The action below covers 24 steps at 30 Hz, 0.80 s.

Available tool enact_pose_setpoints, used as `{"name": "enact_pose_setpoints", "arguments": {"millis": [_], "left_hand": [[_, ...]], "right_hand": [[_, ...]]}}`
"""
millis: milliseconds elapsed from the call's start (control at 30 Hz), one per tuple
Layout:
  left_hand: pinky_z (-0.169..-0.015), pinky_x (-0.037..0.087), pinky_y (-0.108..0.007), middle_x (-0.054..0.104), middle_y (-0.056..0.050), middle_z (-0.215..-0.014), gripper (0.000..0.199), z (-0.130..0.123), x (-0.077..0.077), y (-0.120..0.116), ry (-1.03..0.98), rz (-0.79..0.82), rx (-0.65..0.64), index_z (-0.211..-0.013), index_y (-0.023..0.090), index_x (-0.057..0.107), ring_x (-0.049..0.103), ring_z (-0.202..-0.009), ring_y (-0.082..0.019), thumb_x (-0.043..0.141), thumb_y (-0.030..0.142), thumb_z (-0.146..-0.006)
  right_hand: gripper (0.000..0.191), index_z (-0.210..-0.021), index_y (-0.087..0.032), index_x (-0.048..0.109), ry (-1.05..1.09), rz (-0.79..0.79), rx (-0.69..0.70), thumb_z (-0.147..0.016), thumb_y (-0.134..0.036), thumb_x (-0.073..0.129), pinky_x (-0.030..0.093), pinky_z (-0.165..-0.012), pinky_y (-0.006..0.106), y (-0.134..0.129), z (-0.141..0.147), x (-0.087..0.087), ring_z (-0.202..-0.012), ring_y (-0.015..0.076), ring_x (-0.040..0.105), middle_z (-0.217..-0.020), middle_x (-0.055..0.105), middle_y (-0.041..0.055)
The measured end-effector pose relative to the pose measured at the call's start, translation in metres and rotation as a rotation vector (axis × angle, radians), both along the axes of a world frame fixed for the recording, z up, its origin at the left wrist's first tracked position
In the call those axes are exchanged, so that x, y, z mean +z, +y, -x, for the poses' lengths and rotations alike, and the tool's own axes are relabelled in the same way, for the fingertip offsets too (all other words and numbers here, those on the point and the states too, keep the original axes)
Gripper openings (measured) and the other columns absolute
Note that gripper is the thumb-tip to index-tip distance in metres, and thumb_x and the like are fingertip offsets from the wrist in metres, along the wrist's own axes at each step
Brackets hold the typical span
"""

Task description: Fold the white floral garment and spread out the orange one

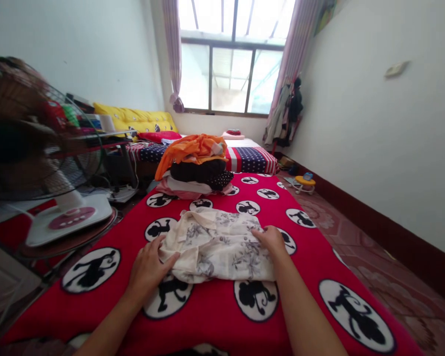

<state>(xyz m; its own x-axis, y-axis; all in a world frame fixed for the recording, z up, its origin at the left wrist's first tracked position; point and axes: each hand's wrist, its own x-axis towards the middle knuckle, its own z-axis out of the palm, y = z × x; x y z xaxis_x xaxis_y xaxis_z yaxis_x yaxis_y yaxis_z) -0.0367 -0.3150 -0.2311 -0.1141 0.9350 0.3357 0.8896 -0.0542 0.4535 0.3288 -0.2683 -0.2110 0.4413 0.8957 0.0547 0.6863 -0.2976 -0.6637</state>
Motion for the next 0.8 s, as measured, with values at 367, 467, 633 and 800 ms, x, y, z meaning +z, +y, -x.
{"name": "enact_pose_setpoints", "arguments": {"millis": [367, 467, 633, 800], "left_hand": [[-0.088, 0.047, -0.029, 0.068, -0.003, -0.112, 0.054, -0.015, 0.022, 0.043, -0.245, 0.084, -0.488, -0.120, 0.021, 0.055, 0.064, -0.100, -0.020, 0.057, 0.011, -0.067], [-0.089, 0.048, -0.030, 0.068, -0.003, -0.111, 0.051, -0.011, 0.044, 0.080, -0.260, -0.065, -0.487, -0.119, 0.020, 0.058, 0.064, -0.099, -0.021, 0.059, 0.013, -0.068], [-0.094, 0.046, -0.034, 0.066, -0.008, -0.115, 0.050, -0.008, 0.051, 0.124, -0.329, -0.107, -0.239, -0.119, 0.017, 0.059, 0.062, -0.106, -0.026, 0.067, 0.018, -0.069], [-0.092, 0.049, -0.042, 0.059, -0.022, -0.123, 0.059, 0.011, 0.014, 0.107, -0.466, 0.044, 0.004, -0.131, 0.008, 0.045, 0.062, -0.107, -0.030, 0.064, 0.030, -0.080]], "right_hand": [[0.018, -0.070, -0.013, 0.068, 0.323, -0.023, 0.111, -0.060, -0.028, 0.071, 0.044, -0.054, 0.025, -0.028, 0.013, 0.004, -0.064, 0.0199, 0.063, -0.067, 0.070, 0.0057], [0.031, -0.087, -0.014, 0.067, 0.568, -0.139, 0.005, -0.061, -0.030, 0.073, 0.051, -0.063, 0.028, -0.057, 0.036, 0.000, -0.076, 0.0228, 0.067, -0.084, 0.074, 0.0079], [0.054, -0.105, -0.019, 0.060, 1.261, -0.142, 0.009, -0.059, -0.037, 0.081, 0.056, -0.069, 0.034, -0.115, 0.105, -0.014, -0.086, 0.0247, 0.069, -0.101, 0.073, 0.0080], [0.048, -0.098, -0.019, 0.061, 1.091, 0.101, 0.140, -0.068, -0.055, 0.071, 0.052, -0.056, 0.027, -0.142, 0.102, -0.015, -0.067, 0.0197, 0.070, -0.091, 0.073, 0.0078]]}}
